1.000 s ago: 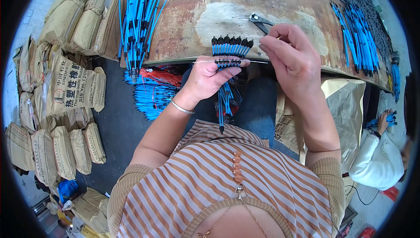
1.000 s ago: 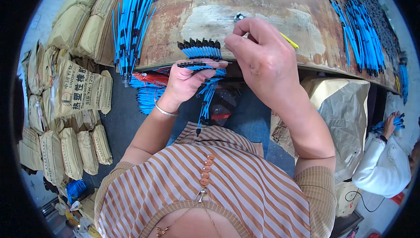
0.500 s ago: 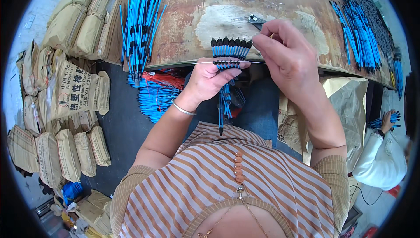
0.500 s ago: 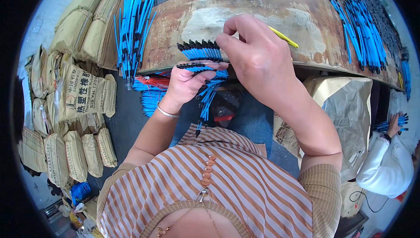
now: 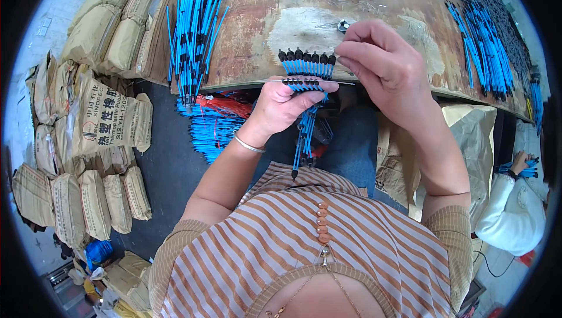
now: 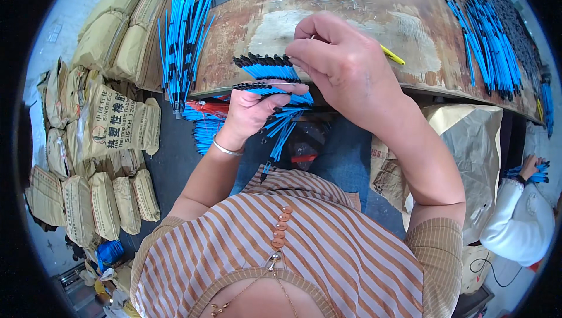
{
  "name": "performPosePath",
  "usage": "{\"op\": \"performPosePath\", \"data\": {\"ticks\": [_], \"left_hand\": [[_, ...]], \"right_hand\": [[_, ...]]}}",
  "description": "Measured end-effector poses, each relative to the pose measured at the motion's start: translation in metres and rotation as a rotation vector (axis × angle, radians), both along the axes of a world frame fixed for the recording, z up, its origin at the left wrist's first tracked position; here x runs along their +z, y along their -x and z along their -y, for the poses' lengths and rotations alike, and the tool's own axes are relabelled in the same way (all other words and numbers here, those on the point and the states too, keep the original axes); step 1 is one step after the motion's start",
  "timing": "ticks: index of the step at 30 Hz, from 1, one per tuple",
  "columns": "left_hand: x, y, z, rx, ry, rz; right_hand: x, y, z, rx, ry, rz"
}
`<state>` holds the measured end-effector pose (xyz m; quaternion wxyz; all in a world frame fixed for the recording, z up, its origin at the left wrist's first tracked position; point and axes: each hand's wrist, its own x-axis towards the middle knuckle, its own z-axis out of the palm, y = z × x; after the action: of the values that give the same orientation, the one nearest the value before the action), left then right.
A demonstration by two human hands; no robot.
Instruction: The person assembles blue plastic bristles into a plastic base, then uses pliers to secure or trim them at a workbench.
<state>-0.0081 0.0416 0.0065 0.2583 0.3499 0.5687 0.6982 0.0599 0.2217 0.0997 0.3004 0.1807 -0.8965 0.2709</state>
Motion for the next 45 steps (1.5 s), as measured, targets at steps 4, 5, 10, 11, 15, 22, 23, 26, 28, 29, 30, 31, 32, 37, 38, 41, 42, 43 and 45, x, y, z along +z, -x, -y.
{"op": "performPosePath", "data": {"ticks": [4, 5, 10, 11, 15, 22, 23, 26, 28, 29, 30, 31, 32, 37, 38, 41, 42, 43, 45], "left_hand": [[0.001, -0.001, 0.001, -0.018, -0.043, 0.082], [0.000, 0.000, 0.002, -0.019, -0.042, 0.081], [-0.003, 0.000, 0.000, -0.028, -0.076, 0.051], [-0.003, 0.000, -0.001, -0.024, -0.092, 0.057], [0.001, -0.001, 0.000, -0.017, -0.052, 0.059], [-0.005, -0.002, -0.003, -0.003, -0.070, -0.064], [-0.006, -0.003, -0.003, -0.001, -0.100, 0.000], [-0.002, -0.005, -0.002, 0.011, -0.112, 0.053], [0.004, -0.006, -0.001, 0.028, -0.076, 0.030], [0.004, -0.006, 0.000, 0.028, -0.076, 0.031], [0.005, -0.007, 0.000, 0.028, -0.064, 0.045], [0.005, -0.007, 0.000, 0.029, -0.052, 0.058], [0.005, -0.007, 0.001, 0.030, -0.040, 0.072], [0.002, -0.006, 0.001, 0.019, -0.011, 0.015], [0.003, -0.006, 0.002, 0.012, 0.000, 0.017], [0.006, -0.005, 0.003, 0.001, 0.023, 0.021], [0.007, -0.004, 0.003, 0.004, 0.021, 0.021], [0.007, -0.004, 0.003, 0.006, 0.019, 0.020], [0.007, -0.004, 0.004, 0.010, 0.019, 0.018]], "right_hand": [[-0.002, -0.006, 0.006, -0.041, 0.015, -0.003], [-0.003, -0.006, 0.006, -0.041, 0.016, -0.004], [-0.008, -0.007, 0.004, -0.026, 0.099, 0.039], [-0.009, -0.007, 0.004, -0.022, 0.110, 0.043], [-0.008, -0.008, 0.003, -0.011, 0.102, 0.036], [-0.008, -0.008, 0.010, -0.019, 0.140, 0.019], [-0.010, -0.008, 0.011, -0.015, 0.171, 0.044], [-0.011, -0.008, 0.012, -0.003, 0.212, 0.081], [-0.012, -0.008, 0.012, 0.009, 0.233, 0.106], [-0.012, -0.008, 0.013, 0.009, 0.234, 0.106], [-0.011, -0.008, 0.014, 0.006, 0.190, 0.079], [-0.009, -0.007, 0.016, 0.005, 0.146, 0.052], [-0.008, -0.007, 0.018, 0.003, 0.102, 0.024], [-0.003, -0.004, 0.021, 0.019, -0.009, -0.038], [-0.003, -0.004, 0.020, 0.001, 0.013, 0.024], [-0.002, -0.004, 0.020, -0.033, 0.057, 0.147], [-0.002, -0.005, 0.020, -0.036, 0.063, 0.178], [-0.002, -0.005, 0.020, -0.038, 0.068, 0.208], [-0.002, -0.005, 0.020, -0.039, 0.075, 0.239]]}}
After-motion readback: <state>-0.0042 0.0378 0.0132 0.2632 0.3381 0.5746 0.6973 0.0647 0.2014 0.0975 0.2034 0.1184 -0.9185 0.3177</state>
